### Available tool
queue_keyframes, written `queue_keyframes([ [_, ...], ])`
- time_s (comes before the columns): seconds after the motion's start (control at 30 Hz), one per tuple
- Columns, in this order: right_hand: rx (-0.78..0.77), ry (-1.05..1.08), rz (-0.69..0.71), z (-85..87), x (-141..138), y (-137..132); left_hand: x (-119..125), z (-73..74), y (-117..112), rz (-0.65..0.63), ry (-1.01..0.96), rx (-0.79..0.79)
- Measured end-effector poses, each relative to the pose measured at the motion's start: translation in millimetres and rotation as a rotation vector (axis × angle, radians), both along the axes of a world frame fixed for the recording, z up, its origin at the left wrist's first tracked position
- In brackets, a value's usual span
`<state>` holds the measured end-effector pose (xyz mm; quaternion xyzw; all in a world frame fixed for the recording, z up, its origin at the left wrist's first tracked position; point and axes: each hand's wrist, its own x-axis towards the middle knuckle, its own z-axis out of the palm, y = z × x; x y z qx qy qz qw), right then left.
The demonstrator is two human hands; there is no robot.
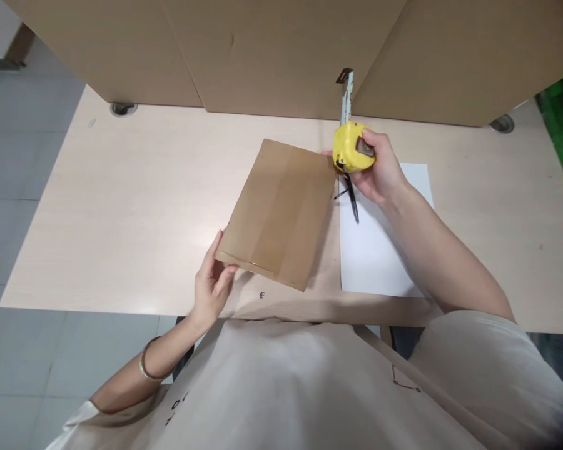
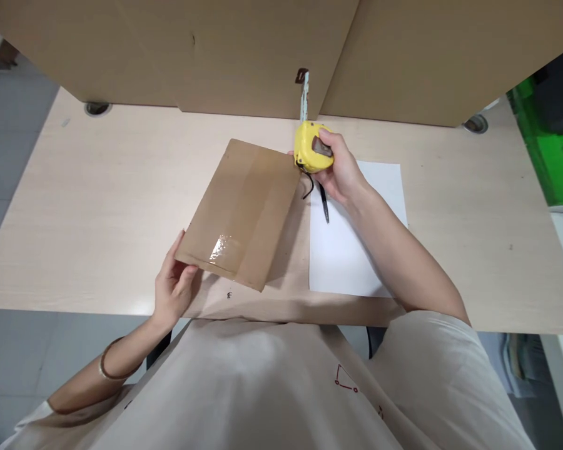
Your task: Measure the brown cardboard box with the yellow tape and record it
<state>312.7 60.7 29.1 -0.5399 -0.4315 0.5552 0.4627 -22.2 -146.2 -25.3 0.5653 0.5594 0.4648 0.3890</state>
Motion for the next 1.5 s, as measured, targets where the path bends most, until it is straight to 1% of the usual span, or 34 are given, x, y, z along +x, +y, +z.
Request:
queue_keyframes([
  [0.07, 0.008, 0.003, -0.037, 9.6, 3, -17, 4, -0.9, 0, -0.038, -0.049, 0.000],
  [0.17, 0.055, 0.009, -0.147, 30.5, 7, -53, 12, -0.6, 9, -0.080, -0.230, -0.034],
  [0.23, 0.055, -0.025, -0.222, 43.6, 9, -81, 18, 2.2, 25, -0.072, -0.368, -0.050],
  [0.3, 0.041, -0.043, -0.306, 52.0, 10, -111, 23, 7.1, 50, -0.033, -0.445, -0.064],
  [0.33, 0.036, -0.035, -0.346, 53.7, 11, -125, 25, 9.9, 64, -0.016, -0.465, -0.104],
  [0.4, 0.002, -0.037, -0.395, 52.5, 11, -150, 28, 15.4, 94, -0.004, -0.466, -0.152],
  [0.47, -0.044, -0.040, -0.427, 47.0, 11, -169, 30, 19.6, 122, -0.060, -0.464, -0.170],
  [0.53, -0.071, -0.030, -0.453, 40.0, 11, -183, 34, 22.0, 144, -0.114, -0.464, -0.156],
  [0.6, -0.087, -0.017, -0.465, 33.5, 10, -193, 36, 22.4, 160, -0.153, -0.458, -0.152],
  [0.7, -0.152, -0.027, -0.443, 26.8, 9, -206, 35, 19.4, 171, -0.201, -0.441, -0.191],
  [0.8, -0.232, 0.007, -0.423, 25.4, 10, -216, 31, 14.1, 173, -0.248, -0.408, -0.222],
  [0.9, -0.270, 0.045, -0.465, 28.9, 15, -222, 32, 12.1, 170, -0.264, -0.398, -0.233],
  [1.03, -0.272, 0.038, -0.498, 33.3, 21, -228, 42, 18.9, 160, -0.239, -0.456, -0.270],
  [1.2, -0.302, 0.108, -0.572, 29.0, 25, -231, 50, 27.4, 147, -0.232, -0.540, -0.340],
  [1.3, -0.244, 0.113, -0.577, 25.7, 33, -222, 49, 26.7, 143, -0.239, -0.524, -0.330],
  [1.4, -0.167, 0.100, -0.577, 28.9, 48, -200, 48, 24.8, 141, -0.246, -0.488, -0.314],
  [1.47, -0.167, 0.102, -0.514, 35.5, 59, -180, 47, 24.2, 140, -0.255, -0.476, -0.312],
  [1.5, -0.183, 0.107, -0.452, 39.8, 64, -170, 47, 24.0, 140, -0.262, -0.470, -0.312],
])
